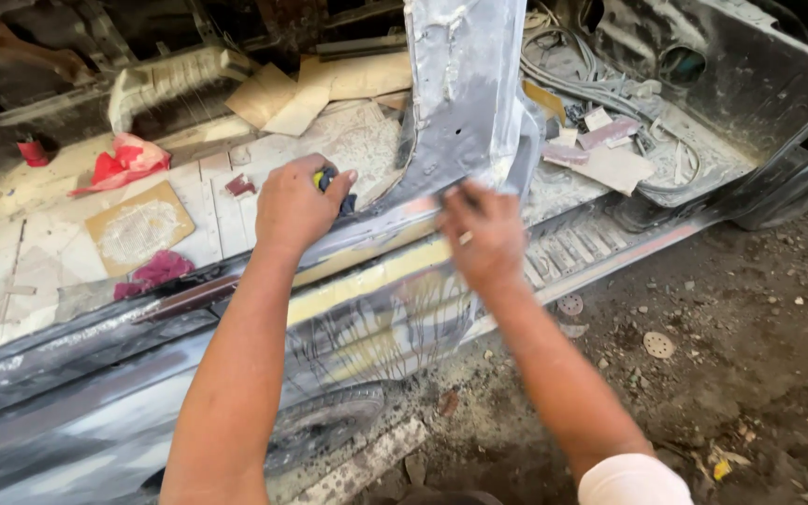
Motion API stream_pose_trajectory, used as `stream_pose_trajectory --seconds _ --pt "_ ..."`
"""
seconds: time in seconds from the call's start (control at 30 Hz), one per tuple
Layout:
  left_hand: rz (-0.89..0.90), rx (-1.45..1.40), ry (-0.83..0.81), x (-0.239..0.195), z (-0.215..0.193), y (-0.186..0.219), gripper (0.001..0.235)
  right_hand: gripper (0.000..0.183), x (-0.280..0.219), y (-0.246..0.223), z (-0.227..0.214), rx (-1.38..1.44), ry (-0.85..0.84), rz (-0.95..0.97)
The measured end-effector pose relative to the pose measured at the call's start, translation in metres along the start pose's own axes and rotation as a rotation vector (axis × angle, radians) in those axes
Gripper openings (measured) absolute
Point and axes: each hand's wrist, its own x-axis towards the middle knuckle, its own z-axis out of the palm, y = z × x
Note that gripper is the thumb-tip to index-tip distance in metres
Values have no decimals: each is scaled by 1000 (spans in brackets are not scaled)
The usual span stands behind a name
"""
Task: The person sands the exterior door frame and lower body panel of a car using a sanding block. They move the block back and forth along the seams and edges of the vehicle's bodywork.
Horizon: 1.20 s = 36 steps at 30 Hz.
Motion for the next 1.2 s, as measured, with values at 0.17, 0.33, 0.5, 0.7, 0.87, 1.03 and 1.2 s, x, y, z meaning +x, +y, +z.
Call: stream_pose_trajectory --seconds 0.17,0.33,0.5,0.7,0.87,1.03,1.2 --pt "-14 48 -125 4 7 -25 42 33 -6 -14 8 107 -8 -176" --pt "-37 55 -252 0 -4 -10 49 28 -3 -3 5 8 65 22" --pt "-8 38 -325 1 -8 -17 65 28 -2 -41 8 98 4 -181" --pt "7 62 -322 5 -2 -19 66 26 0 -12 7 -123 77 61" --pt "-16 33 -321 0 -10 -17 62 29 0 -29 5 100 3 -133" --pt "-104 12 -349 4 -15 -5 61 26 6 22 3 39 105 -19" --pt "-45 42 -303 5 -1 -17 62 31 4 10 -6 223 -53 -331"
